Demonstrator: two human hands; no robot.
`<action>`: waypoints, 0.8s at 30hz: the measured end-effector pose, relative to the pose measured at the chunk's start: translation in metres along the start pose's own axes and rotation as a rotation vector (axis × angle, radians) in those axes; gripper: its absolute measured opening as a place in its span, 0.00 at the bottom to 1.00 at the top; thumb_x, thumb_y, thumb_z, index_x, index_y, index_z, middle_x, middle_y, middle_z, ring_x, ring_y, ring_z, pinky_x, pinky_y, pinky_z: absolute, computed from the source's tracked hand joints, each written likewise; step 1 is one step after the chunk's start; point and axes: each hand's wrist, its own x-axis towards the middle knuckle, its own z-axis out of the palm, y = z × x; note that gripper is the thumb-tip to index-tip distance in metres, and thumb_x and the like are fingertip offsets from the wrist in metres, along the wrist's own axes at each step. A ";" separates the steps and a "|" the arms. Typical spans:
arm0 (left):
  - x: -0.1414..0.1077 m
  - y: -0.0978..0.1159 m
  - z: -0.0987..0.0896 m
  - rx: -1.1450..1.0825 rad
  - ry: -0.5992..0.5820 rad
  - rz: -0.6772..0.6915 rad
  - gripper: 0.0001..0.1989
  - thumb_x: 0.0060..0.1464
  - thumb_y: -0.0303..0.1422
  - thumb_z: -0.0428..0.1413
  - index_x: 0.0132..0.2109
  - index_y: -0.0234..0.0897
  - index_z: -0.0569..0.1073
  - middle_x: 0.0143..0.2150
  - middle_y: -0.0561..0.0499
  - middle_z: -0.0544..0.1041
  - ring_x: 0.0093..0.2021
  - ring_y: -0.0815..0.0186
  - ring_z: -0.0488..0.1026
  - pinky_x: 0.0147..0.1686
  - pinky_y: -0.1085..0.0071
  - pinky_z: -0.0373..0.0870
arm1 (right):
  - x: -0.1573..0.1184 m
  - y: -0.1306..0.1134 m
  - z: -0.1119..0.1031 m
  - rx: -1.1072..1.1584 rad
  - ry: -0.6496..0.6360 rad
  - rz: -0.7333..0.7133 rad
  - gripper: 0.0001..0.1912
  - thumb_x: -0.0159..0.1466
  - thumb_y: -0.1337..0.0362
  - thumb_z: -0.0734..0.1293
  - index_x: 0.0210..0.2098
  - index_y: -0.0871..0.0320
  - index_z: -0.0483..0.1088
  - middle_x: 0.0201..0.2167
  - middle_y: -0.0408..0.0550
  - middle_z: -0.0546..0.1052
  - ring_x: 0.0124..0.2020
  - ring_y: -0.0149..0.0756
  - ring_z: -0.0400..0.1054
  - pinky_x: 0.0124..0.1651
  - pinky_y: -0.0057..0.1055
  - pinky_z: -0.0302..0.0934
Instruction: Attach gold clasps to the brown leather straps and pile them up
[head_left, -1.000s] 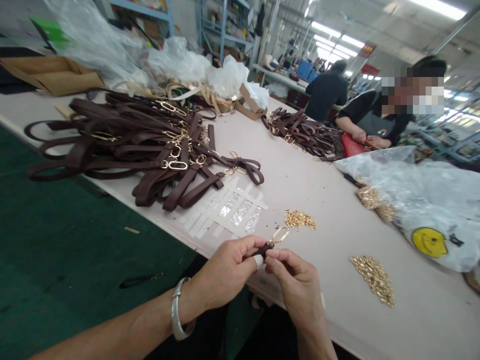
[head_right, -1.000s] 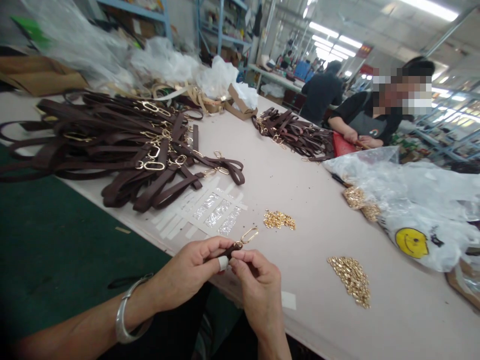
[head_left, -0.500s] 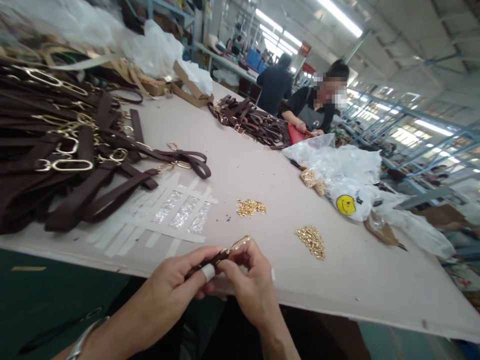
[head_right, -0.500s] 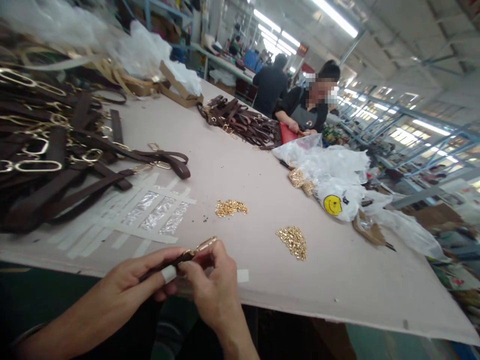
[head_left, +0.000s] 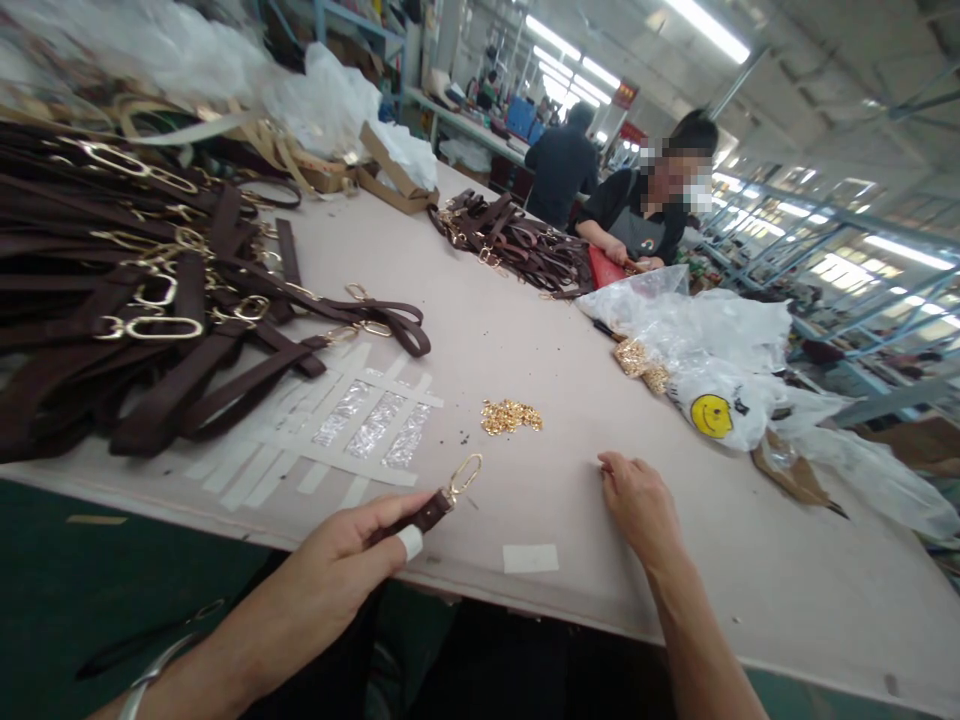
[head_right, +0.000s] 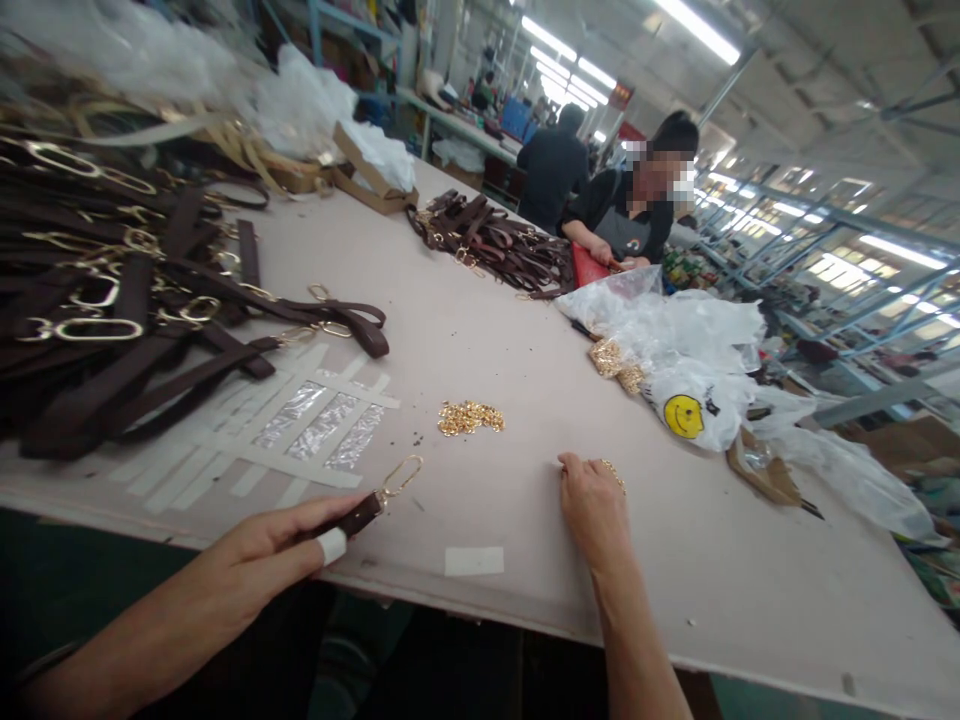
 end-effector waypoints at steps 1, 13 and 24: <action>0.001 -0.002 0.001 -0.065 -0.044 -0.034 0.17 0.53 0.32 0.59 0.50 0.41 0.80 0.51 0.49 0.82 0.54 0.54 0.75 0.60 0.56 0.66 | 0.001 0.000 -0.001 -0.010 -0.011 -0.023 0.14 0.66 0.68 0.58 0.46 0.59 0.73 0.33 0.54 0.78 0.40 0.45 0.70 0.47 0.39 0.62; 0.012 -0.019 0.008 -0.300 -0.046 -0.041 0.13 0.48 0.24 0.59 0.43 0.36 0.78 0.40 0.52 0.81 0.39 0.67 0.75 0.41 0.72 0.67 | 0.000 -0.046 0.002 0.498 0.137 0.115 0.11 0.64 0.57 0.65 0.42 0.56 0.72 0.34 0.50 0.80 0.33 0.41 0.75 0.39 0.38 0.70; 0.009 -0.016 0.015 -0.278 0.021 0.047 0.09 0.48 0.27 0.60 0.39 0.33 0.77 0.36 0.50 0.79 0.36 0.64 0.74 0.37 0.70 0.68 | -0.035 -0.197 0.000 1.134 0.102 0.093 0.05 0.63 0.63 0.70 0.40 0.54 0.74 0.36 0.45 0.79 0.40 0.35 0.75 0.43 0.29 0.68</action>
